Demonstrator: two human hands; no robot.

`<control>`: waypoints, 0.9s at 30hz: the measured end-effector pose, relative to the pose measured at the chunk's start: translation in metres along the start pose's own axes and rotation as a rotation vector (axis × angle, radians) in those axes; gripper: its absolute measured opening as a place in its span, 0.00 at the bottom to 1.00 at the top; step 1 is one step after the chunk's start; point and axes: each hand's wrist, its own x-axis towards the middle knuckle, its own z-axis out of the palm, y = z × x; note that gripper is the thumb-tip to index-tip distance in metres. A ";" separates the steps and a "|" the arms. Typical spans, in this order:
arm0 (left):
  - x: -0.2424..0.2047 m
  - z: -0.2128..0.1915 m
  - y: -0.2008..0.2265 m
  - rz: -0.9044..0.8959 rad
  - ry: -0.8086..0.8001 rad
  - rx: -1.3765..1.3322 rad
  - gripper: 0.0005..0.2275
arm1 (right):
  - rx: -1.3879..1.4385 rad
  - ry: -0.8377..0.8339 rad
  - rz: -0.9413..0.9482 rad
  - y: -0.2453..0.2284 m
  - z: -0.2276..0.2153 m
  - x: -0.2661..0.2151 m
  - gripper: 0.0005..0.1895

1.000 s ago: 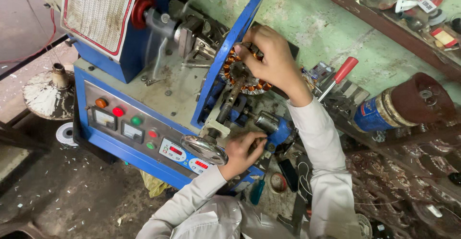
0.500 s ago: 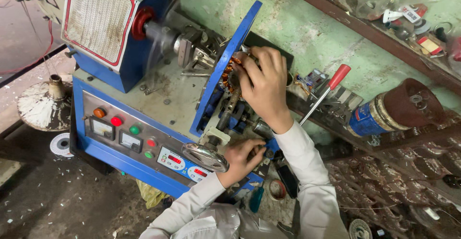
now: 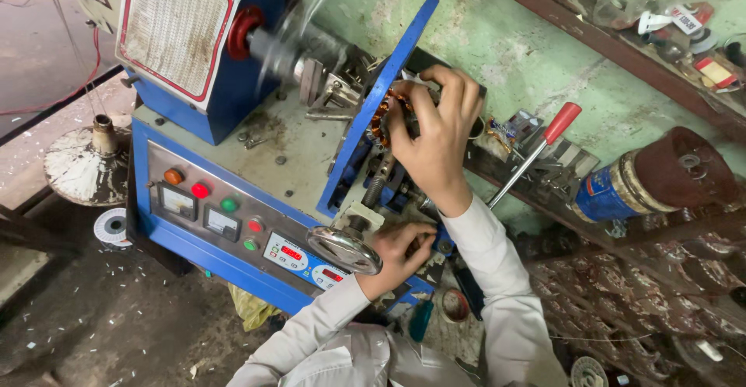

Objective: The person operates a motor stator winding machine, manually guiding copper wire into the stator slots while the machine rotates. They repeatedly adjust the stator position and use a tool to secure the wire ends.

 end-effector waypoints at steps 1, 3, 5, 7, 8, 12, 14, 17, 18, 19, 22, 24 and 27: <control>0.000 0.000 0.000 -0.003 -0.001 -0.002 0.08 | -0.010 0.036 -0.001 -0.003 0.000 -0.001 0.11; -0.001 0.001 -0.001 0.001 -0.001 -0.006 0.08 | 0.031 0.051 0.042 -0.006 -0.001 -0.005 0.10; -0.001 0.003 -0.002 0.014 0.001 -0.013 0.09 | 0.066 0.047 0.078 -0.006 -0.001 -0.006 0.10; -0.001 0.004 -0.004 0.005 0.002 -0.019 0.08 | 0.098 0.020 0.105 -0.005 0.000 -0.006 0.10; -0.003 0.005 -0.005 -0.001 0.004 -0.023 0.08 | 0.089 0.012 0.106 -0.004 0.000 -0.006 0.10; -0.004 0.006 -0.007 -0.011 -0.002 -0.027 0.08 | 0.045 -0.002 0.125 -0.006 0.002 -0.003 0.09; -0.004 0.007 -0.008 0.008 0.014 -0.024 0.08 | 0.023 -0.006 0.133 -0.008 0.002 -0.002 0.09; -0.003 0.007 -0.008 0.026 0.001 -0.027 0.09 | -0.010 -0.011 0.127 -0.008 0.003 -0.001 0.09; -0.004 0.008 -0.008 0.027 0.003 -0.021 0.09 | -0.025 -0.014 0.124 -0.008 0.004 -0.002 0.10; -0.004 0.007 -0.008 0.029 0.002 -0.014 0.09 | -0.040 -0.014 0.123 -0.009 0.005 -0.003 0.10; -0.002 0.005 -0.007 -0.036 -0.014 -0.039 0.10 | -0.080 -0.002 0.112 -0.008 0.007 -0.002 0.09; -0.004 0.003 -0.004 -0.089 -0.031 -0.055 0.10 | -0.083 -0.024 0.119 -0.008 0.008 -0.002 0.09; 0.000 0.003 -0.004 -0.067 -0.030 -0.043 0.10 | -0.069 -0.072 0.138 -0.004 0.006 0.002 0.10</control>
